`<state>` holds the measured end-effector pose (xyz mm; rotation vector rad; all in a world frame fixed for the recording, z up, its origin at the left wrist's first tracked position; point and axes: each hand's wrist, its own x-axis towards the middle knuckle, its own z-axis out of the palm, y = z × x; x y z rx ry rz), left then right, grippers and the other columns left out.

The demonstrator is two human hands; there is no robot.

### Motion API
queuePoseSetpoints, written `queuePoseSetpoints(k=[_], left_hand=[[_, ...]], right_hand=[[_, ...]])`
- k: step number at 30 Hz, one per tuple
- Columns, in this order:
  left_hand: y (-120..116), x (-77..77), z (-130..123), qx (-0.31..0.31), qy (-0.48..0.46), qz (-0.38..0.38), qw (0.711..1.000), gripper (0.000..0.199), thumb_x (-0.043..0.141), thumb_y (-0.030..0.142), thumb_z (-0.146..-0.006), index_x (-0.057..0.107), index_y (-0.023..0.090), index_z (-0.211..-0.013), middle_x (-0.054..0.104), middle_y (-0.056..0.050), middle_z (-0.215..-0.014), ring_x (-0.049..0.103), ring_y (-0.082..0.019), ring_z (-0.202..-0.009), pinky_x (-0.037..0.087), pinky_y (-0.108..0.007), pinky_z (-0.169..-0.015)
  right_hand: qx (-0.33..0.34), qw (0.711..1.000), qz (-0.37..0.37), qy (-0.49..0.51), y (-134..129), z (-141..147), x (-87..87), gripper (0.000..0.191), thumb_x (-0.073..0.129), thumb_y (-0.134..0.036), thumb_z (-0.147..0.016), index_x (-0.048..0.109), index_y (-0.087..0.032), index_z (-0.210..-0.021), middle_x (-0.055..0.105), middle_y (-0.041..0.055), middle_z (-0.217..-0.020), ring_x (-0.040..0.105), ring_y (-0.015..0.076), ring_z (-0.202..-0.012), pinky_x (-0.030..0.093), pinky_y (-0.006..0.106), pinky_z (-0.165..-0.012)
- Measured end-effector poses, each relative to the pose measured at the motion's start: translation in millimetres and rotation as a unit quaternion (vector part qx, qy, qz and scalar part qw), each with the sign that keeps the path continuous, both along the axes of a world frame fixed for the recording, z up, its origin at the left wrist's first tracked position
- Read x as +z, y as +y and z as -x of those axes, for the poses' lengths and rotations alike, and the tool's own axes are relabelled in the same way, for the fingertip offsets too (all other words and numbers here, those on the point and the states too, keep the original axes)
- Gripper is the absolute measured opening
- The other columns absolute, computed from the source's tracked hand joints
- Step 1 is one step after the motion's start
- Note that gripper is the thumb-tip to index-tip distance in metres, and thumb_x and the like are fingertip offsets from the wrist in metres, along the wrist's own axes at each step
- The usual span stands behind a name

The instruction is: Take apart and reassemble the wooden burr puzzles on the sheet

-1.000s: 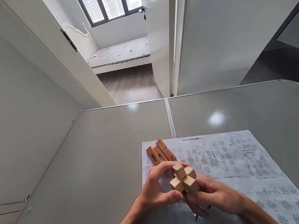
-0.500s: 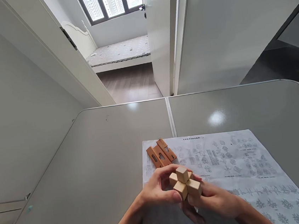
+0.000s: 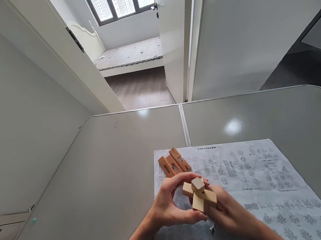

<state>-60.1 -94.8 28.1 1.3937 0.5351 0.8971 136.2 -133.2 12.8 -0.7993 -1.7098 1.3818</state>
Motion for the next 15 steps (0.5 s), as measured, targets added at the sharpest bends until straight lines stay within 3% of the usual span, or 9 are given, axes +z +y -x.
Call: queuePoseSetpoints(k=[5,9,15], left_hand=[[-3,6.1,-2,0.041,0.044,-0.057,0.997,0.069,0.095,0.029,-0.071,0.069,0.021,-0.135,0.079,-0.013,-0.127,0.076,-0.032,-0.115,0.059,-0.043,-0.104],[-5,6.8,-5,0.086,0.086,-0.103,0.987,0.071,0.096,0.026,-0.067,0.069,0.022,-0.133,0.078,-0.011,-0.126,0.073,-0.030,-0.115,0.059,-0.041,-0.103],[-14,-1.1,-13,0.150,0.114,-0.161,0.969,0.076,0.097,0.031,-0.068,0.066,0.025,-0.137,0.079,-0.008,-0.123,0.068,-0.030,-0.115,0.059,-0.044,-0.103]], right_hand=[[-0.071,0.997,-0.031,-0.015,-4,4,-0.2,0.027,0.049,-0.020,-0.100,0.043,-0.023,-0.074,0.050,-0.0038,-0.068,0.043,0.0128,-0.060,0.037,0.023,-0.057],[-0.121,0.991,-0.046,-0.029,-5,8,-2.5,0.026,0.047,-0.021,-0.100,0.044,-0.023,-0.075,0.050,-0.0034,-0.069,0.044,0.0129,-0.059,0.038,0.023,-0.055],[-0.189,0.976,-0.103,-0.031,-5,12,-3.2,0.017,0.051,-0.016,-0.094,0.057,-0.022,-0.079,0.056,-0.0040,-0.069,0.048,0.0122,-0.057,0.040,0.022,-0.054]])
